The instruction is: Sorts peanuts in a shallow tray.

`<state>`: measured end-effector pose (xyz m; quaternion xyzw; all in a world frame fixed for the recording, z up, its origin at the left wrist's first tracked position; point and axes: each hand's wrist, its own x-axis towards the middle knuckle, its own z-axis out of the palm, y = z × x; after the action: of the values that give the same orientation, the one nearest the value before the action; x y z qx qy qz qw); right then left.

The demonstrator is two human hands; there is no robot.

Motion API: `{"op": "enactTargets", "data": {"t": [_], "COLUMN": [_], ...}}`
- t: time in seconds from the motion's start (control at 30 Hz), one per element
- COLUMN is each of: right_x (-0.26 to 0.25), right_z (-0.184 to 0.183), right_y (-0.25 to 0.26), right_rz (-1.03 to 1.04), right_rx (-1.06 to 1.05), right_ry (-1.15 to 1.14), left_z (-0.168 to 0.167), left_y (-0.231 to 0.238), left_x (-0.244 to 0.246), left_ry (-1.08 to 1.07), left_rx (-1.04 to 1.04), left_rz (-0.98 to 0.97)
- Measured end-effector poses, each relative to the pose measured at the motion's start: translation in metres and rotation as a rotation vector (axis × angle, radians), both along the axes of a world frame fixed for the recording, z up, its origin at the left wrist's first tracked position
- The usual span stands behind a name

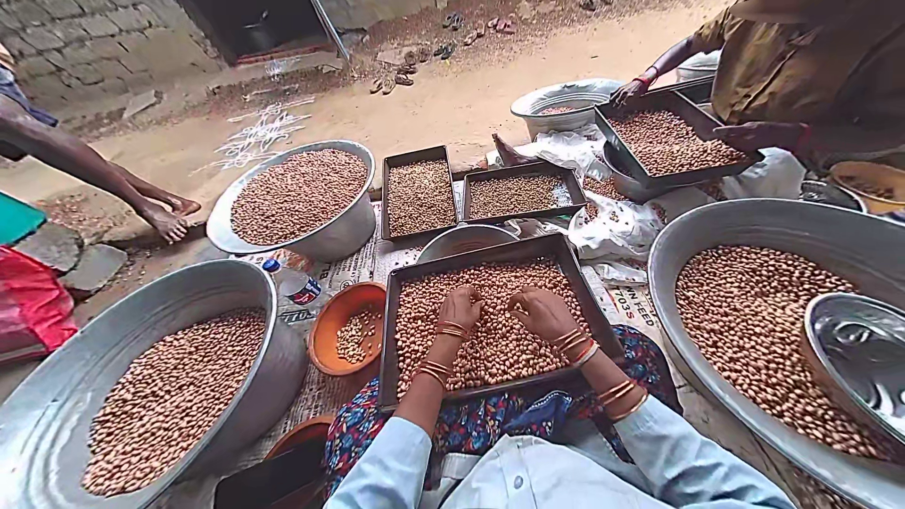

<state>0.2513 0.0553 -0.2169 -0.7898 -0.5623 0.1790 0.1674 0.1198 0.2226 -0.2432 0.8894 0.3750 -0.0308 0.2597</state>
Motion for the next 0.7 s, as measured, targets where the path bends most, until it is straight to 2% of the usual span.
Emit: {"op": "enactTargets", "data": {"t": [0.07, 0.13, 0.2, 0.27, 0.37, 0.43, 0.53, 0.6, 0.7], "right_x": [-0.007, -0.011, -0.011, -0.009, 0.004, 0.017, 0.027, 0.027, 0.017], "right_z": [-0.002, -0.006, -0.009, -0.009, -0.010, -0.012, -0.010, -0.008, -0.007], "right_y": [0.010, 0.015, 0.018, 0.018, 0.014, 0.004, -0.014, -0.022, -0.025], "right_rz": [0.031, 0.038, 0.045, 0.046, 0.005, -0.086, -0.296, -0.336, -0.217], "right_rx": [-0.066, -0.089, -0.085, -0.092, -0.068, 0.075, 0.290, 0.266, 0.138], "right_ry": [-0.040, -0.052, -0.057, -0.039, 0.070, 0.258, 0.653, 0.635, 0.376], "left_z": [-0.003, -0.007, -0.003, 0.005, 0.014, 0.018, 0.011, 0.007, 0.008], "left_y": [0.010, 0.017, 0.012, -0.003, -0.032, -0.049, -0.063, -0.067, -0.063], "left_x": [-0.010, -0.022, -0.030, -0.032, -0.032, -0.032, -0.031, -0.029, -0.030], "left_ry": [-0.185, -0.481, -0.599, -0.467, -0.161, -0.005, 0.064, 0.065, 0.043], "left_rx": [-0.148, -0.394, -0.542, -0.474, -0.243, -0.141, -0.124, -0.130, -0.141], "left_rz": [0.095, 0.161, 0.149, 0.078, -0.054, -0.080, -0.072, -0.074, -0.062]}}
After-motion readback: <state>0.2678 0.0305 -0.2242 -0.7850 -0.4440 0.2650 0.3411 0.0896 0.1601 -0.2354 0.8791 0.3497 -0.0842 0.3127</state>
